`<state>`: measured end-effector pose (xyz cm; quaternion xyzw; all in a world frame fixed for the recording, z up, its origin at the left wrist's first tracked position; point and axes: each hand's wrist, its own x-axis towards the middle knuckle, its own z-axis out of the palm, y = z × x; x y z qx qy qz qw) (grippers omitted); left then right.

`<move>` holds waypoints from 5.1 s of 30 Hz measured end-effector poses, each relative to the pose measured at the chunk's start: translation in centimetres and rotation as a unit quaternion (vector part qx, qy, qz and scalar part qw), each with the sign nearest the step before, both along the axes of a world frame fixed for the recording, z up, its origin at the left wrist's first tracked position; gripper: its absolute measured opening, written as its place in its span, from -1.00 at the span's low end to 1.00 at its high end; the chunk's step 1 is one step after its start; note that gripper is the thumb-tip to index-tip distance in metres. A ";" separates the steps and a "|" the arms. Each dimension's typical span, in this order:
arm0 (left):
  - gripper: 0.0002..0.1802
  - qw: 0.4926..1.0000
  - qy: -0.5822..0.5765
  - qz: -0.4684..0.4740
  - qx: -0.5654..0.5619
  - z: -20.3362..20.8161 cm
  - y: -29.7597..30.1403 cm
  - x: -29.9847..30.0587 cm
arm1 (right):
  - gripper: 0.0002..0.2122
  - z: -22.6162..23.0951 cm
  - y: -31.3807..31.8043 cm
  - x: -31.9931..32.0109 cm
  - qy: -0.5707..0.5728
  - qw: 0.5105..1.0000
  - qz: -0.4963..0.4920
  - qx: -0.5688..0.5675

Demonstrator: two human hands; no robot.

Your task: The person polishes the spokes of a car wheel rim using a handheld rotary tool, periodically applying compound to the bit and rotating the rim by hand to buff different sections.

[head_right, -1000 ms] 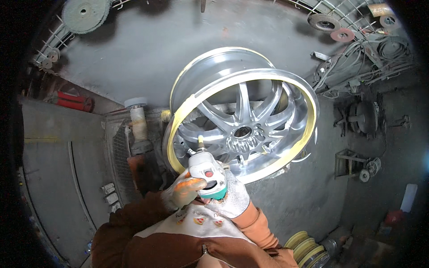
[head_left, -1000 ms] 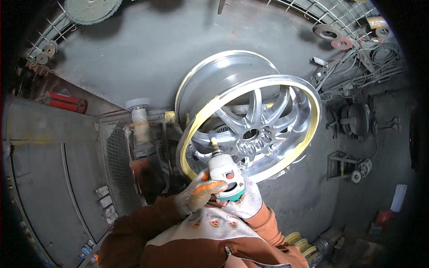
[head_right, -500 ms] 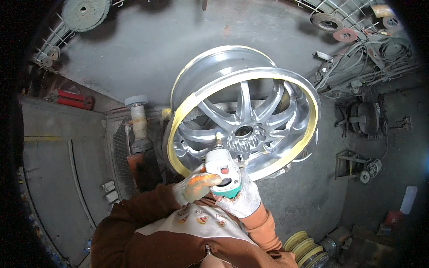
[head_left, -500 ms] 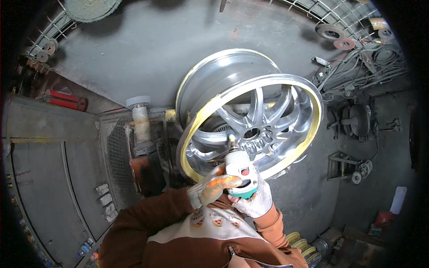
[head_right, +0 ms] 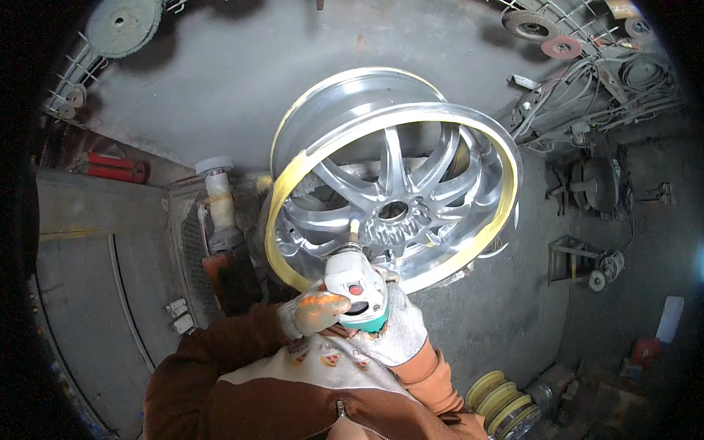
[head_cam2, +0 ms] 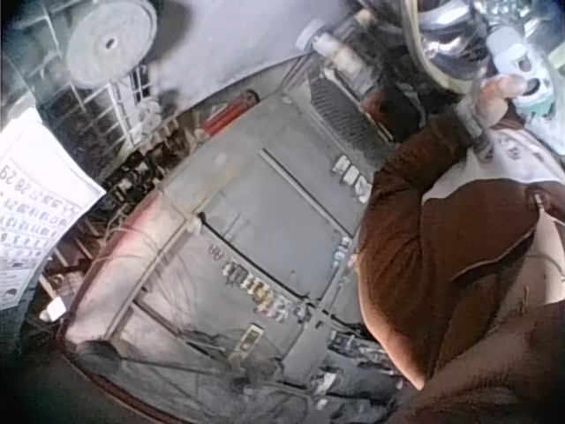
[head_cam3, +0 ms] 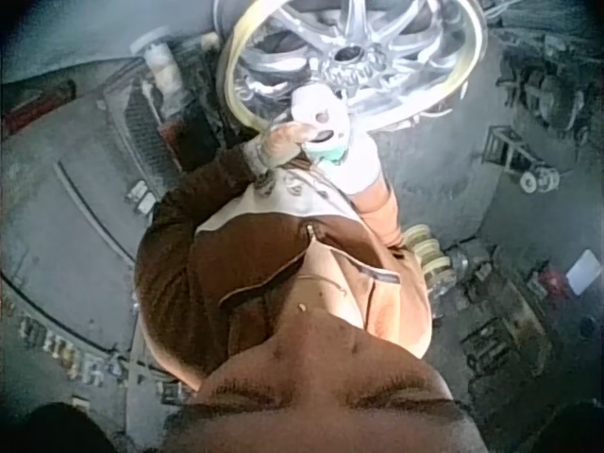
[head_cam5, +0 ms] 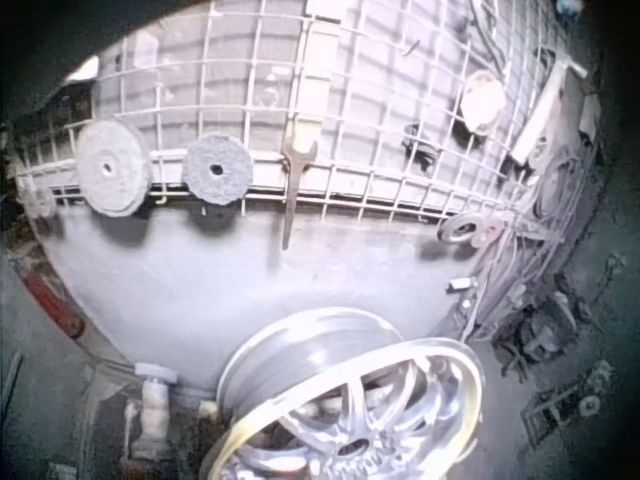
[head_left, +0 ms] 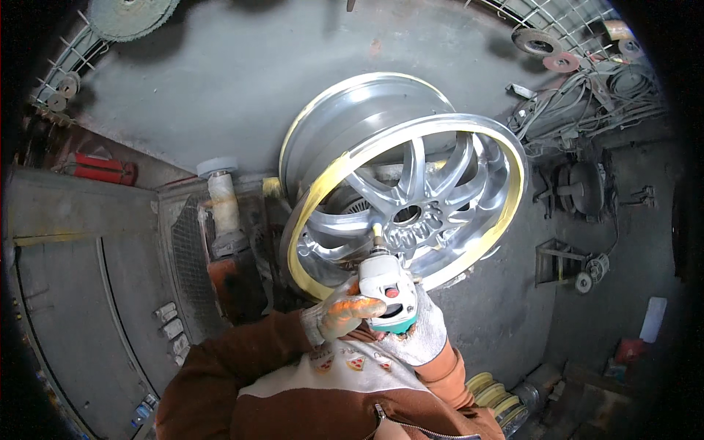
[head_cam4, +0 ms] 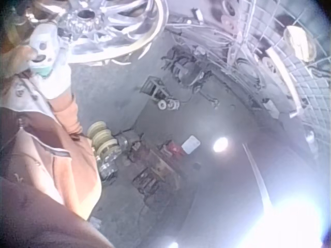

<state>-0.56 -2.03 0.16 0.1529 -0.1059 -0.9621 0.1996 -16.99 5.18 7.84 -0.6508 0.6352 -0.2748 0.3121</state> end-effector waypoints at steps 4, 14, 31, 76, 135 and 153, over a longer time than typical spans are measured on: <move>-0.12 0.996 0.085 -0.001 -0.001 -1.6 1.4 1.0 | -0.30 1.1 0.6 0.6 -0.014 0.999 0.006 0.052; -0.06 0.999 -0.043 -0.019 -0.001 1.3 1.0 3.8 | -0.07 -1.4 1.8 -1.5 -0.266 0.942 0.036 0.201; -0.12 0.999 0.020 0.007 0.034 -0.2 0.4 3.0 | -0.15 -1.8 1.9 0.0 -0.319 0.916 -0.049 0.237; -0.06 0.998 0.021 0.009 0.052 1.3 -0.3 2.1 | -0.29 -2.5 1.6 -0.6 -0.364 0.899 -0.050 0.240; -0.42 0.992 -0.097 0.067 0.038 2.0 0.0 3.9 | -0.27 -3.1 -0.1 -0.6 -0.323 0.917 0.010 0.235; -0.31 0.997 -0.057 0.048 0.037 1.9 -1.2 1.5 | -0.31 -3.4 0.5 -1.0 -0.357 0.907 -0.034 0.222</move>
